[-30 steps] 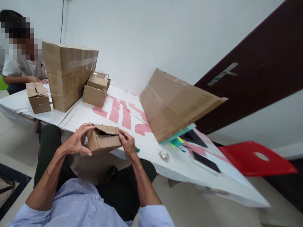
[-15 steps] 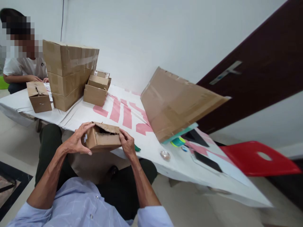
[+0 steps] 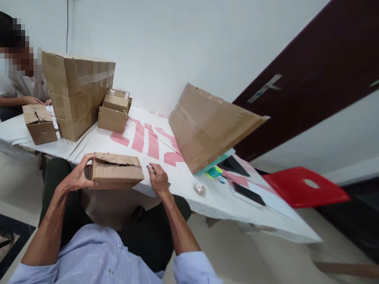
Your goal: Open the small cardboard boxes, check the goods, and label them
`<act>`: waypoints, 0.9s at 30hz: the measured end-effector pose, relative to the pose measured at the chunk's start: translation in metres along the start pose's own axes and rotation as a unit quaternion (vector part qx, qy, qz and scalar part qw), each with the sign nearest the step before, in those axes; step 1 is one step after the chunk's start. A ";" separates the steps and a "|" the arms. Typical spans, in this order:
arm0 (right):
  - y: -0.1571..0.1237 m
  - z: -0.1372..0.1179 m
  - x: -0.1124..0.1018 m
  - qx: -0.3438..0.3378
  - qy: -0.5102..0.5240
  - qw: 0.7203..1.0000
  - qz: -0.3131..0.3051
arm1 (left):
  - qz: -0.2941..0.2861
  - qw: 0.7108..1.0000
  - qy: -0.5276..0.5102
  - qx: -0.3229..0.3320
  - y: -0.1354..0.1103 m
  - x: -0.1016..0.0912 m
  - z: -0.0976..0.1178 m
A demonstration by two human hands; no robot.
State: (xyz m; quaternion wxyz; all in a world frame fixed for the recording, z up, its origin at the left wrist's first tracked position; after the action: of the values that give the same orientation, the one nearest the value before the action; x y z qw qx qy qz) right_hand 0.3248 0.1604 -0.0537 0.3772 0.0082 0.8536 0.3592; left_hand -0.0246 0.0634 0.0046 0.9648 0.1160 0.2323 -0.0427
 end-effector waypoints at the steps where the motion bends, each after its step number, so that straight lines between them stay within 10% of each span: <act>1: -0.004 0.015 -0.003 0.013 -0.050 0.998 -0.021 | -0.003 1.000 -0.001 -0.005 0.000 -0.002 -0.004; 6: -0.033 0.077 -0.002 0.110 -0.220 0.956 -0.158 | 0.002 1.000 -0.015 -0.019 0.003 -0.005 -0.019; 13: -0.022 0.068 0.001 0.107 -0.196 0.966 -0.131 | 0.007 0.998 -0.048 -0.043 0.007 -0.001 -0.030; 20: 0.029 -0.022 -0.043 -0.047 -0.038 0.995 -0.075 | 0.000 0.997 -0.065 -0.040 0.010 -0.001 -0.037; 27: 0.069 -0.115 -0.057 -0.218 -0.079 0.955 -0.184 | 0.003 0.997 -0.061 -0.036 0.011 0.000 -0.038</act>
State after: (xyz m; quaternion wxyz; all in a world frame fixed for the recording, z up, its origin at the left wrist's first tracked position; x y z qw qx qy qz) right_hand 0.2729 0.1255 0.0784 0.4954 -0.2034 0.7088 0.4590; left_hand -0.0399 0.0836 -0.0263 0.9808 0.0792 0.1742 -0.0381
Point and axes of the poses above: each hand's wrist, its own y-axis towards the middle knuckle, its own x-axis out of the palm, z = x × y, the point moved 9 cm from there along y, towards the middle knuckle, and after that the axes turned 14 degrees about -x, right-handed, at the moved point
